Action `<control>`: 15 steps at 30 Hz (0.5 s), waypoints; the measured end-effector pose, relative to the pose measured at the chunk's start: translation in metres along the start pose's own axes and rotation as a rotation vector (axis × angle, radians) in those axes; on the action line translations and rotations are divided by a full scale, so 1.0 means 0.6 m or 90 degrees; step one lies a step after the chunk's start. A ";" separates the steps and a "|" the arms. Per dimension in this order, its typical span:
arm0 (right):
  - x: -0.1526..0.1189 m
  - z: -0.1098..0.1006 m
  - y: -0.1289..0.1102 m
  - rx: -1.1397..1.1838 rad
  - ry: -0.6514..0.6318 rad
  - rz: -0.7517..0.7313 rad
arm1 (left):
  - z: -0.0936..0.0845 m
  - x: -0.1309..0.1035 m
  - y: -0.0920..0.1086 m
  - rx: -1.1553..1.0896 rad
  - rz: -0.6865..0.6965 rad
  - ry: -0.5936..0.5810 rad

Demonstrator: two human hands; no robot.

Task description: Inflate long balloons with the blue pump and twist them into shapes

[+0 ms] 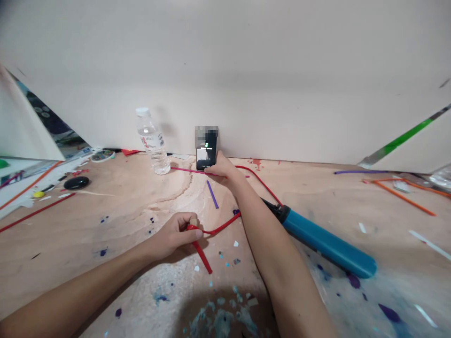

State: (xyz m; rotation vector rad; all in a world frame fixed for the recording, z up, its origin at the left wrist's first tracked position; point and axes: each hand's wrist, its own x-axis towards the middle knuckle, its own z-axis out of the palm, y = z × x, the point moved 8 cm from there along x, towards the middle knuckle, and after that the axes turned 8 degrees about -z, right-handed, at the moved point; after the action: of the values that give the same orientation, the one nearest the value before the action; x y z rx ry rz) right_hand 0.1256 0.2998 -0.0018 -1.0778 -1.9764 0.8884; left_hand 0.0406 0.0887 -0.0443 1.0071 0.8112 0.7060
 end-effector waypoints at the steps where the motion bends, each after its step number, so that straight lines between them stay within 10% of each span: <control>1: -0.005 -0.007 0.003 0.009 0.019 0.029 | 0.000 0.000 0.000 -0.012 0.000 -0.001; 6: -0.037 -0.062 -0.044 -0.021 0.204 0.053 | 0.006 -0.003 0.007 -0.096 0.015 0.002; 12: -0.183 0.062 -0.162 0.157 -0.366 -0.022 | 0.012 -0.015 0.053 -0.119 0.106 0.087; 15: -0.258 0.070 -0.169 0.053 -0.399 -0.013 | 0.011 -0.030 0.093 0.041 0.149 0.138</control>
State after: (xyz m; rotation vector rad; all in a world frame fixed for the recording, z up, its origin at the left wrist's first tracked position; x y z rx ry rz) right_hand 0.1135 0.1121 0.0204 -0.7824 -2.4106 1.4099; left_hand 0.0294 0.0919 0.0135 1.1077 0.9171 1.0089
